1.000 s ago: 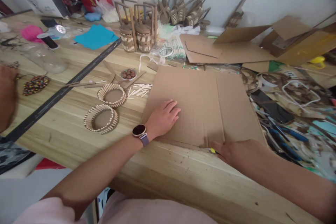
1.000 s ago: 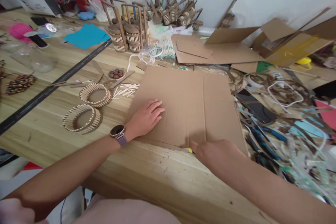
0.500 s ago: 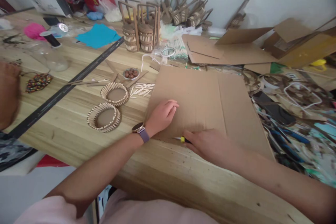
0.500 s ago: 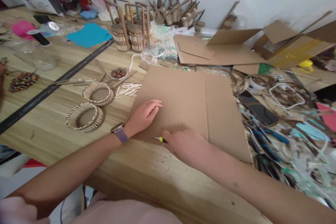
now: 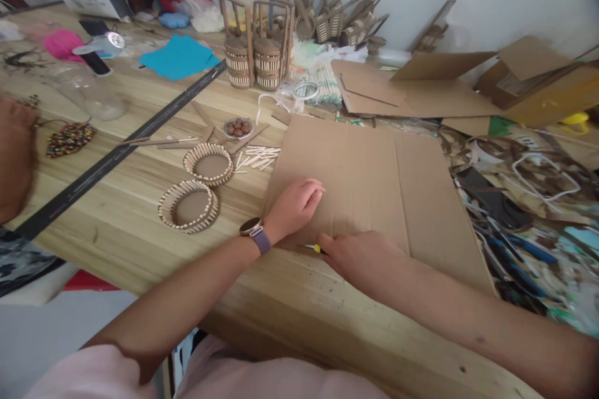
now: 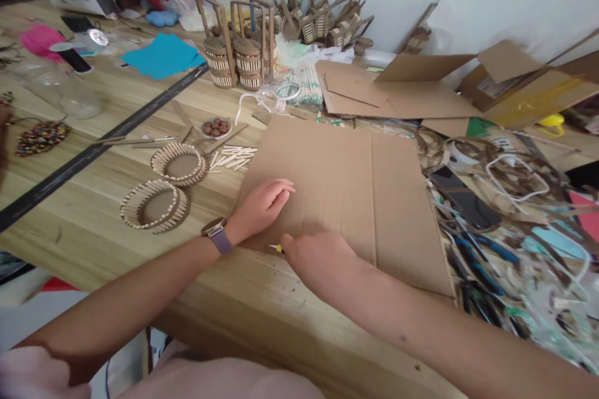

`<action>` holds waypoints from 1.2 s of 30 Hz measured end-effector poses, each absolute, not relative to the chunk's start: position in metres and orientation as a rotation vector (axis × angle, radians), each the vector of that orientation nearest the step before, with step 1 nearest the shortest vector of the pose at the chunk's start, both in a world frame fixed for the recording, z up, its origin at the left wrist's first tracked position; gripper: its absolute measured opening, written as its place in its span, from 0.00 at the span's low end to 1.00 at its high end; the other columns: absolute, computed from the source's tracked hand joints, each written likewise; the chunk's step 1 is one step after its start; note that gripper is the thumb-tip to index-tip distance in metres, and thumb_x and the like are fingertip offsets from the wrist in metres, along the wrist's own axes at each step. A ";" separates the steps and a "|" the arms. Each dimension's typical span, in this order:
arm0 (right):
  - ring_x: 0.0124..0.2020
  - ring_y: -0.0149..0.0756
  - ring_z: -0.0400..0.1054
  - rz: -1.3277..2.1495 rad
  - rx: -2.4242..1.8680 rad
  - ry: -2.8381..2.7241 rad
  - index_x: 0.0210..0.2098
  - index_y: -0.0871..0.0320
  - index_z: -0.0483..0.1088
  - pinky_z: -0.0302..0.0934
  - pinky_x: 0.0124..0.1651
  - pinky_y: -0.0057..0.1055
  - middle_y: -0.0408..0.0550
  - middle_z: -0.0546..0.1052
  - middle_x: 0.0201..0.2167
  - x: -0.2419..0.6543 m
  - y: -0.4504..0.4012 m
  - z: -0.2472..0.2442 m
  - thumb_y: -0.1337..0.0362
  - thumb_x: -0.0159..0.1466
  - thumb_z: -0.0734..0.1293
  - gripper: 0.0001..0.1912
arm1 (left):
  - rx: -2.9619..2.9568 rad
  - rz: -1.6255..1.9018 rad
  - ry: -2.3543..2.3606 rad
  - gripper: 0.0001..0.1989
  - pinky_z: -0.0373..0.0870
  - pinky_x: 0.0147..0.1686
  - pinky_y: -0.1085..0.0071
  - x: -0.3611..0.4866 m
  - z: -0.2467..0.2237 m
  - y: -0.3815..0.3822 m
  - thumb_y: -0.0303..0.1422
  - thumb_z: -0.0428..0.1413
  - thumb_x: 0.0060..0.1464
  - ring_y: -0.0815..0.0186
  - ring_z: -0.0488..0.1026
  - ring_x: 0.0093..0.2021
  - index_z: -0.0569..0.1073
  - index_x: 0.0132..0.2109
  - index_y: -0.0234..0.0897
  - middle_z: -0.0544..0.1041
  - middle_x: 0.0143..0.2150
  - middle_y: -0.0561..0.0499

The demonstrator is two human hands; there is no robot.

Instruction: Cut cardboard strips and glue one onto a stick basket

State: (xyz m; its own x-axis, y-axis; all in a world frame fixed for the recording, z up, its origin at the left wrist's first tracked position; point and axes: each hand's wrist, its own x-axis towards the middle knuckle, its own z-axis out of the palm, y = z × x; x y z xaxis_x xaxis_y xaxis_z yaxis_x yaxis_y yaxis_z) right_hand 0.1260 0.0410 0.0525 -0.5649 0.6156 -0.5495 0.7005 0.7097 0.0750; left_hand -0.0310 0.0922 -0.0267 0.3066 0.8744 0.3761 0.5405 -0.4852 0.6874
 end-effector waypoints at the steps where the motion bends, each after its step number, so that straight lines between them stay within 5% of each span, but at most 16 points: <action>1: 0.31 0.44 0.79 -0.204 0.992 2.354 0.44 0.58 0.70 0.62 0.25 0.29 0.52 0.81 0.31 0.125 0.041 0.054 0.70 0.68 0.61 0.09 | 2.145 1.029 1.254 0.11 0.69 0.56 0.61 -0.031 -0.027 0.092 0.29 0.45 0.66 0.61 0.74 0.52 0.73 0.44 0.38 0.78 0.48 0.46; 9: 0.30 0.49 0.79 -0.209 0.944 2.266 0.48 0.61 0.70 0.66 0.23 0.32 0.52 0.81 0.29 0.112 0.043 0.064 0.78 0.60 0.64 0.17 | 2.159 1.022 1.248 0.11 0.69 0.56 0.61 -0.031 -0.026 0.092 0.29 0.45 0.66 0.60 0.73 0.53 0.72 0.43 0.36 0.78 0.48 0.44; 36: 0.30 0.50 0.79 -0.150 0.912 2.271 0.47 0.60 0.72 0.69 0.23 0.35 0.52 0.82 0.30 0.124 0.042 0.059 0.80 0.60 0.63 0.18 | 2.491 0.713 1.264 0.12 0.65 0.60 0.59 -0.027 -0.027 0.088 0.27 0.43 0.67 0.59 0.69 0.56 0.71 0.47 0.35 0.73 0.52 0.43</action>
State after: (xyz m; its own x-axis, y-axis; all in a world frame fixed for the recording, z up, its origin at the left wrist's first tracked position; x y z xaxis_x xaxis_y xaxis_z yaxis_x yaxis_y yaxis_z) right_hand 0.1242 0.0421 0.0588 -0.5265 0.5714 -0.6295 0.6491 0.7484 0.1363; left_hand -0.0267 0.0875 -0.0272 0.5014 0.8086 0.3078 0.6819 -0.5883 0.4346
